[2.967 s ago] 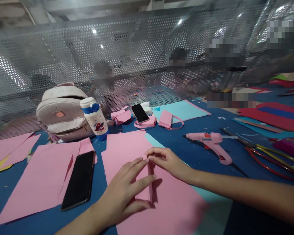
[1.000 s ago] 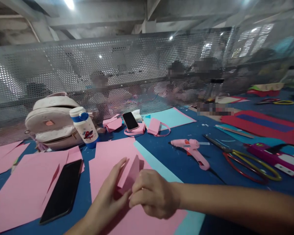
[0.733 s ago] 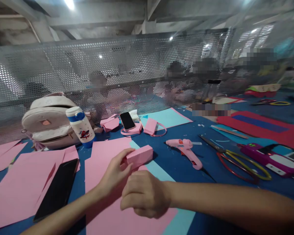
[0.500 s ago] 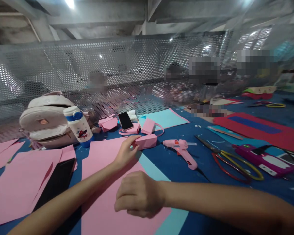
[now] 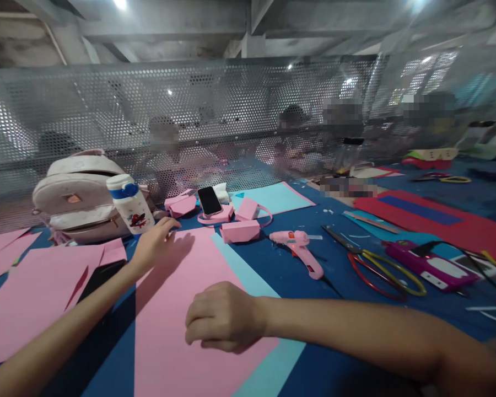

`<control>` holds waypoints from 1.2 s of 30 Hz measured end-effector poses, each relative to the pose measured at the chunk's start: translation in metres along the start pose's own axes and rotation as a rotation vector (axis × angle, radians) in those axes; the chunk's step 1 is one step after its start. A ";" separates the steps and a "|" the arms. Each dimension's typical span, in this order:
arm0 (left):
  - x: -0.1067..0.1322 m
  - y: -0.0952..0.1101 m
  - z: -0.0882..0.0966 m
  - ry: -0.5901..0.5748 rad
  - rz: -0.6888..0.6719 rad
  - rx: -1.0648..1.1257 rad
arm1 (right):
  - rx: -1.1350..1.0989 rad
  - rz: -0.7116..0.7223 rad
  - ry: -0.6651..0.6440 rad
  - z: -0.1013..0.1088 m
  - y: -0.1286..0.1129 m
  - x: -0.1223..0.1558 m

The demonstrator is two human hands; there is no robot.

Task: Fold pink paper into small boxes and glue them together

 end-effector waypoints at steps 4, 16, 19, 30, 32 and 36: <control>-0.005 -0.041 -0.003 -0.156 0.098 -0.216 | -0.016 -0.031 -0.060 -0.004 0.002 -0.001; -0.024 -0.050 0.000 -0.254 0.113 -0.458 | -0.069 -0.011 0.018 -0.001 0.003 0.002; -0.025 -0.037 0.031 -0.137 0.091 -0.475 | -0.083 -0.005 0.035 -0.001 0.004 0.003; -0.010 0.007 0.132 0.399 -0.033 -0.434 | -0.112 -0.062 0.006 -0.005 0.010 0.003; -0.008 0.009 0.138 0.433 -0.040 -0.375 | -0.109 -0.072 -0.023 -0.006 0.010 0.002; -0.005 0.007 0.141 0.444 0.005 -0.249 | -0.027 -0.033 -0.096 -0.005 0.004 -0.002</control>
Point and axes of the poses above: each hand's wrist, its own x-axis away from the middle knuckle, its own z-axis out of the back of the hand, y = z × x, the point moved 9 cm from there along -x, towards the middle knuckle, and after that the axes turned 8 degrees about -x, right-handed, at the moved point
